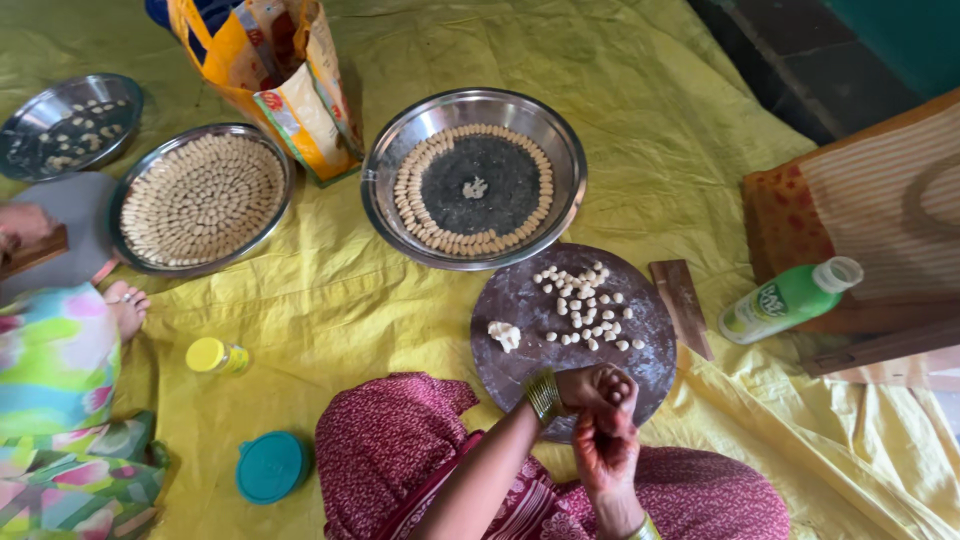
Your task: The person sits on the floor and shapes small dough balls into ridged snacks using a wooden comb-like tool. They roll each piece between their palms, press it against the tool to create ridges, and place the finished pieces onto a metal tray. Another person works alongside them in the same manner.
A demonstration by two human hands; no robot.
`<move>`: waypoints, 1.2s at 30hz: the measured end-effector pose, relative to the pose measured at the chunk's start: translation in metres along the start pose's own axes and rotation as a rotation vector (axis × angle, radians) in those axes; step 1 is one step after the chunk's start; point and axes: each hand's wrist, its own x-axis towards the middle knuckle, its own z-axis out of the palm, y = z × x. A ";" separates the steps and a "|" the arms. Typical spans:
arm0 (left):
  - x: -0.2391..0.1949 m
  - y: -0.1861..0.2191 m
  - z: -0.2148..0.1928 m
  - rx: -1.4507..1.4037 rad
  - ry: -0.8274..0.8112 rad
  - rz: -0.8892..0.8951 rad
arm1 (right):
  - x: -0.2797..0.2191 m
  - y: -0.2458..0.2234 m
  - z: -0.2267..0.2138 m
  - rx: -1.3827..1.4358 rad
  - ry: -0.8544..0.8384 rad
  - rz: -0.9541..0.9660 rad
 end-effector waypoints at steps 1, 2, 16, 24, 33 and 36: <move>-0.003 -0.001 -0.003 -0.110 -0.022 0.099 | 0.000 0.006 -0.005 0.023 0.086 0.050; -0.002 -0.003 -0.005 -0.219 -0.043 0.199 | 0.004 0.007 -0.008 -0.163 0.014 0.014; -0.053 -0.074 -0.087 -0.202 1.760 0.215 | 0.036 0.012 0.043 -2.790 -0.851 -0.405; 0.014 -0.013 -0.053 -0.158 1.389 0.169 | 0.052 -0.049 0.052 -2.735 -0.160 -0.500; 0.195 0.004 -0.008 0.897 0.869 -0.082 | 0.083 -0.199 0.209 -2.409 -0.029 -1.404; 0.258 -0.002 0.014 1.086 0.840 0.024 | 0.106 -0.226 0.254 -2.241 -0.049 -1.514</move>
